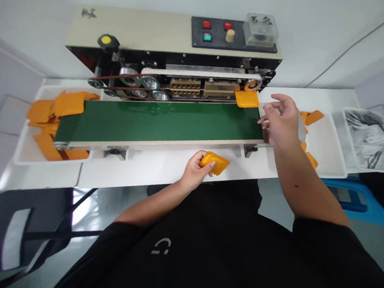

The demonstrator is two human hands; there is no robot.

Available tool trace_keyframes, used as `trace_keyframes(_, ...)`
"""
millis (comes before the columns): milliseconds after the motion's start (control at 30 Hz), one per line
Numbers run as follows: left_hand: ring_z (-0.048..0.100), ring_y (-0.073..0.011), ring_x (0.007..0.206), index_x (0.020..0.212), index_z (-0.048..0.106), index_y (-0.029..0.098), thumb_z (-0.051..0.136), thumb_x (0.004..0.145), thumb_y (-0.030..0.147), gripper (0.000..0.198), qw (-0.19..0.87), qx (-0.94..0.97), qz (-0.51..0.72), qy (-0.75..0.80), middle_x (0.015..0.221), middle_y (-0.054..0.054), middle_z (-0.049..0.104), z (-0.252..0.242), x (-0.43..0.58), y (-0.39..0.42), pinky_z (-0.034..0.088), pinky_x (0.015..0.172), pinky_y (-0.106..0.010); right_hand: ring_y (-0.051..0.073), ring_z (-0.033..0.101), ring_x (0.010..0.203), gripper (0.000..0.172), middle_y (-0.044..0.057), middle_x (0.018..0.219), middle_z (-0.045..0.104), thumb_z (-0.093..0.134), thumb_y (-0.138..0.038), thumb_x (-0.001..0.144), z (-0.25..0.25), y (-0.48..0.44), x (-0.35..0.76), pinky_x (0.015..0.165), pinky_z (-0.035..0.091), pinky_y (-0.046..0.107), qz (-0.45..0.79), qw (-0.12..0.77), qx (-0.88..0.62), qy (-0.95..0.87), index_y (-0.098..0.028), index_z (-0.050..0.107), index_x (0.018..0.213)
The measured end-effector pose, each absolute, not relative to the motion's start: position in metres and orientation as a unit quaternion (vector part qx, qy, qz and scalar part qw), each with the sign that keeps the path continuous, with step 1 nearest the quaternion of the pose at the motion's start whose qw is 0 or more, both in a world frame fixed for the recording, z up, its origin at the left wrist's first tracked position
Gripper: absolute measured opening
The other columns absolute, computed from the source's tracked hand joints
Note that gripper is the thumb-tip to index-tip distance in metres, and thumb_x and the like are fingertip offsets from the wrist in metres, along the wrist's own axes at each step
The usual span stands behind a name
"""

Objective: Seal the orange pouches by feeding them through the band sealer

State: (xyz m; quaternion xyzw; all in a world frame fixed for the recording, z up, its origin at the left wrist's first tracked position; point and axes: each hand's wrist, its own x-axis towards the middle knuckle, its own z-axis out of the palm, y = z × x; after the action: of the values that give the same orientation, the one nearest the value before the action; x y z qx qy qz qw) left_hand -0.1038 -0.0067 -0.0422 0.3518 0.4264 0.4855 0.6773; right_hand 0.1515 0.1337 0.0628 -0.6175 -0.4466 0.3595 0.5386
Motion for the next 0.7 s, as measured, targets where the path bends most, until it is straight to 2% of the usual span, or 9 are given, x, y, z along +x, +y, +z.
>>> trace_keyframes(67, 0.070, -0.0142, 0.079, 0.103, 0.066, 0.019, 0.093, 0.083, 0.063, 0.056, 0.680, 0.342, 0.493, 0.421, 0.096, -0.003, 0.073, -0.041, -0.105, -0.006, 0.063, 0.058, -0.023, 0.008, 0.062, 0.059, 0.032, 0.000, 0.108, 0.067, 0.081, -0.028, 0.092, 0.058, 0.106, 0.147, 0.041, 0.041, 0.019, 0.349, 0.555, -0.599, -0.459, -0.029, 0.067, 0.120)
trace_keyframes(167, 0.075, -0.0175, 0.089, 0.117, 0.068, 0.020, 0.090, 0.085, 0.067, 0.062, 0.691, 0.326, 0.493, 0.417, 0.107, -0.005, 0.074, -0.038, -0.105, -0.004, 0.066, 0.064, -0.025, 0.012, 0.060, 0.066, 0.028, 0.002, 0.103, 0.067, 0.083, -0.031, 0.091, 0.049, 0.061, 0.133, 0.048, 0.048, 0.023, 0.385, 0.535, -0.576, -0.483, -0.030, 0.073, 0.117)
trace_keyframes(233, 0.076, -0.0183, 0.089, 0.123, 0.067, 0.021, 0.088, 0.086, 0.069, 0.065, 0.698, 0.319, 0.490, 0.412, 0.110, -0.006, 0.075, -0.037, -0.102, -0.002, 0.066, 0.065, -0.026, 0.014, 0.061, 0.070, 0.028, 0.002, 0.100, 0.068, 0.085, -0.034, 0.091, 0.042, 0.036, 0.122, 0.054, 0.052, 0.024, 0.425, 0.504, -0.561, -0.500, -0.029, 0.077, 0.118)
trace_keyframes(333, 0.076, -0.0168, 0.082, 0.127, 0.066, 0.021, 0.088, 0.086, 0.069, 0.067, 0.700, 0.327, 0.489, 0.405, 0.108, -0.006, 0.076, -0.033, -0.097, 0.001, 0.066, 0.063, -0.026, 0.013, 0.063, 0.071, 0.036, 0.002, 0.100, 0.070, 0.086, -0.042, 0.092, 0.029, 0.014, 0.109, 0.056, 0.052, 0.024, 0.501, 0.451, -0.542, -0.503, -0.029, 0.077, 0.125)
trace_keyframes(433, 0.072, -0.0139, 0.071, 0.127, 0.065, 0.020, 0.088, 0.087, 0.069, 0.066, 0.697, 0.345, 0.485, 0.399, 0.099, -0.004, 0.075, -0.028, -0.092, 0.002, 0.064, 0.060, -0.026, 0.013, 0.063, 0.069, 0.042, 0.004, 0.101, 0.074, 0.086, -0.048, 0.093, 0.020, 0.006, 0.103, 0.053, 0.050, 0.024, 0.560, 0.406, -0.531, -0.489, -0.025, 0.077, 0.127)
trace_keyframes(500, 0.070, -0.0131, 0.068, 0.124, 0.065, 0.020, 0.087, 0.088, 0.069, 0.065, 0.696, 0.354, 0.483, 0.397, 0.093, -0.002, 0.074, -0.025, -0.089, 0.003, 0.063, 0.060, -0.026, 0.014, 0.064, 0.068, 0.040, 0.004, 0.097, 0.075, 0.086, -0.050, 0.092, 0.016, 0.005, 0.101, 0.053, 0.050, 0.024, 0.574, 0.388, -0.530, -0.489, -0.022, 0.078, 0.121)
trace_keyframes(600, 0.071, -0.0143, 0.073, 0.122, 0.064, 0.020, 0.089, 0.087, 0.069, 0.065, 0.683, 0.360, 0.492, 0.402, 0.096, -0.002, 0.074, -0.023, -0.086, 0.002, 0.062, 0.061, -0.025, 0.014, 0.064, 0.067, 0.038, 0.003, 0.086, 0.073, 0.088, -0.052, 0.090, 0.013, 0.004, 0.100, 0.053, 0.051, 0.025, 0.578, 0.382, -0.531, -0.488, -0.021, 0.078, 0.108)
trace_keyframes(700, 0.070, -0.0144, 0.078, 0.110, 0.066, 0.020, 0.093, 0.083, 0.066, 0.060, 0.654, 0.376, 0.496, 0.430, 0.095, -0.002, 0.073, -0.024, -0.087, 0.001, 0.059, 0.065, -0.024, 0.014, 0.062, 0.065, 0.038, 0.002, 0.083, 0.071, 0.091, -0.053, 0.086, 0.011, 0.005, 0.101, 0.053, 0.051, 0.026, 0.568, 0.413, -0.537, -0.467, -0.021, 0.077, 0.100)
